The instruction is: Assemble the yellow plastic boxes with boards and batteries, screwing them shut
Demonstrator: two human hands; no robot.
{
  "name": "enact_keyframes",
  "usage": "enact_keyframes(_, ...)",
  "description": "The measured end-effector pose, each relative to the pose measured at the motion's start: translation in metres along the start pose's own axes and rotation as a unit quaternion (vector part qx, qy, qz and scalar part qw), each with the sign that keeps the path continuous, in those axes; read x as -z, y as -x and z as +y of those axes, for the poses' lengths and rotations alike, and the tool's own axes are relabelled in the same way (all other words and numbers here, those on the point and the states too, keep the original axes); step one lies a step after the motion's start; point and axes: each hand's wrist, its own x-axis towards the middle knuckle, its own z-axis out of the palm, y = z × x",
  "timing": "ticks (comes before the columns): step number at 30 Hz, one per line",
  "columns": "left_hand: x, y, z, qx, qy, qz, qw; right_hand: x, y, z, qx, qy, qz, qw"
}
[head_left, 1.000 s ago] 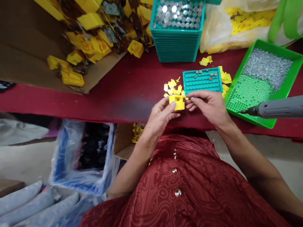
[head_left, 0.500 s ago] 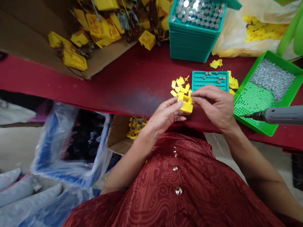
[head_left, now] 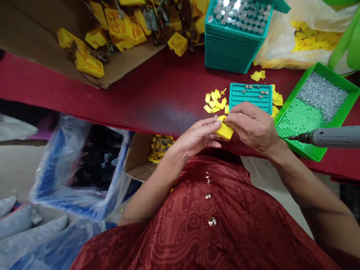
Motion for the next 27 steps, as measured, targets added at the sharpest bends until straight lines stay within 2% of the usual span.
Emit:
enact_keyframes(5,0.002,0.002,0.001,0.004,0.011,0.000,1.000,0.009,-0.006,0.004,0.009,-0.010,-0.053,0.999)
enact_keyframes(12,0.005,0.001,0.000,-0.003,0.011,-0.019,1.000,0.007,-0.007,0.004,0.017,0.003,-0.023,1.000)
enact_keyframes(17,0.004,0.001,-0.001,0.002,0.002,-0.019,1.000,0.008,-0.010,0.009,0.104,0.039,-0.024,0.994)
enact_keyframes(20,0.003,0.001,-0.002,-0.004,-0.003,-0.010,1.000,0.013,-0.013,0.010,0.089,0.038,-0.067,0.993)
enact_keyframes(22,0.003,0.002,-0.002,-0.013,-0.004,-0.001,1.000,0.016,-0.014,0.011,0.080,0.008,-0.068,0.994)
enact_keyframes(24,0.005,0.004,-0.001,-0.019,-0.003,0.015,1.000,0.017,-0.013,0.011,0.060,-0.024,-0.034,0.997)
enact_keyframes(27,0.013,0.010,0.004,-0.027,0.003,0.047,0.999,0.010,-0.010,0.013,0.006,0.000,0.028,1.000)
